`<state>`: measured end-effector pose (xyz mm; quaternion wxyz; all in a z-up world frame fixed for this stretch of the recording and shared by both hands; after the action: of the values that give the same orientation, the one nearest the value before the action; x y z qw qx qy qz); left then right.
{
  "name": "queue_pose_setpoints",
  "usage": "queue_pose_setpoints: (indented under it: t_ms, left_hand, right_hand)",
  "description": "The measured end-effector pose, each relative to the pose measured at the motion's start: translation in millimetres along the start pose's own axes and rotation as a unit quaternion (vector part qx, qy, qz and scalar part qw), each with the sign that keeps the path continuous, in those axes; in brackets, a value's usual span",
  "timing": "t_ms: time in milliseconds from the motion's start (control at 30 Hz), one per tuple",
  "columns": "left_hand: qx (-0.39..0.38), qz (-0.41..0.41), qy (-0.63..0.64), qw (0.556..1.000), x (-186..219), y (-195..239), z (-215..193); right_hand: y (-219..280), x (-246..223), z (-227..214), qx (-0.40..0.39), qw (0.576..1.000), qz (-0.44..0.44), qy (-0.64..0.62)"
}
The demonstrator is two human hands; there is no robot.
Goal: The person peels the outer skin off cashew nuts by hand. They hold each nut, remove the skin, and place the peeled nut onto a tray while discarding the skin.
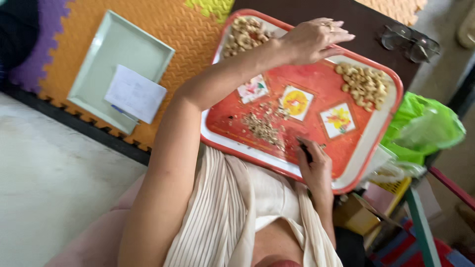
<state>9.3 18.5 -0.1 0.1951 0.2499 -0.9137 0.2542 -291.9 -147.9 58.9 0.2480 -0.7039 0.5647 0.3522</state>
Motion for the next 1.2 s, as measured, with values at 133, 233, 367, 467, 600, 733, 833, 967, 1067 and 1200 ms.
queue_pose_setpoints:
  t_ms: [133, 233, 367, 467, 600, 733, 833, 967, 1067, 1200]
  left_hand:
    - [0.0, -0.025, -0.077, 0.997, -25, 49, -20]
    - [0.017, -0.031, -0.113, 0.993, 4, 71, -33]
    - [-0.026, -0.003, -0.2, 0.979, -1, 89, -20]
    - [0.014, 0.035, -0.25, 0.968, -4, 105, -8]
    - [0.083, 0.061, -0.299, 0.949, 1, 105, -16]
    - [0.099, 0.039, -0.285, 0.953, -1, 98, -9]
    - [0.061, -0.019, -0.267, 0.962, -1, 86, -1]
    - [0.118, -0.019, -0.221, 0.968, 9, 75, -21]
    - [-0.006, -0.236, 0.176, 0.956, 37, 78, -41]
    - [0.05, -0.126, 0.059, 0.989, 43, 76, -35]
  right_hand:
    - [-2, 5, 3, 0.013, 0.998, 0.048, 0.033]
    - [-4, -5, 5, 0.013, 0.998, 0.043, 0.046]
    - [-9, 4, 6, 0.01, 0.996, 0.047, 0.07]
    - [-4, 13, 5, 0.015, 0.995, 0.081, 0.059]
    - [-4, 21, 1, 0.034, 0.995, 0.058, 0.073]
    - [-12, 19, -17, 0.046, 0.997, 0.056, 0.036]
    - [-25, 41, -54, 0.066, 0.995, -0.001, 0.074]
    - [-53, 60, -102, 0.099, 0.984, 0.022, 0.149]
    - [-47, 79, -129, 0.145, 0.974, 0.04, 0.167]
    - [-41, 94, -140, 0.217, 0.961, 0.029, 0.168]
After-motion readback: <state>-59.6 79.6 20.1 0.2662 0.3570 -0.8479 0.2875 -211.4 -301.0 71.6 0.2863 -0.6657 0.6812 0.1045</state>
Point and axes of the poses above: each hand's wrist, its own y-axis away from the middle knuckle, its own z-axis out of the palm, x = y × z, the point moved 1 cm from there along -y, towards the middle knuckle, and after that the axes turned 2 degrees about y, right-handed, at the moved point
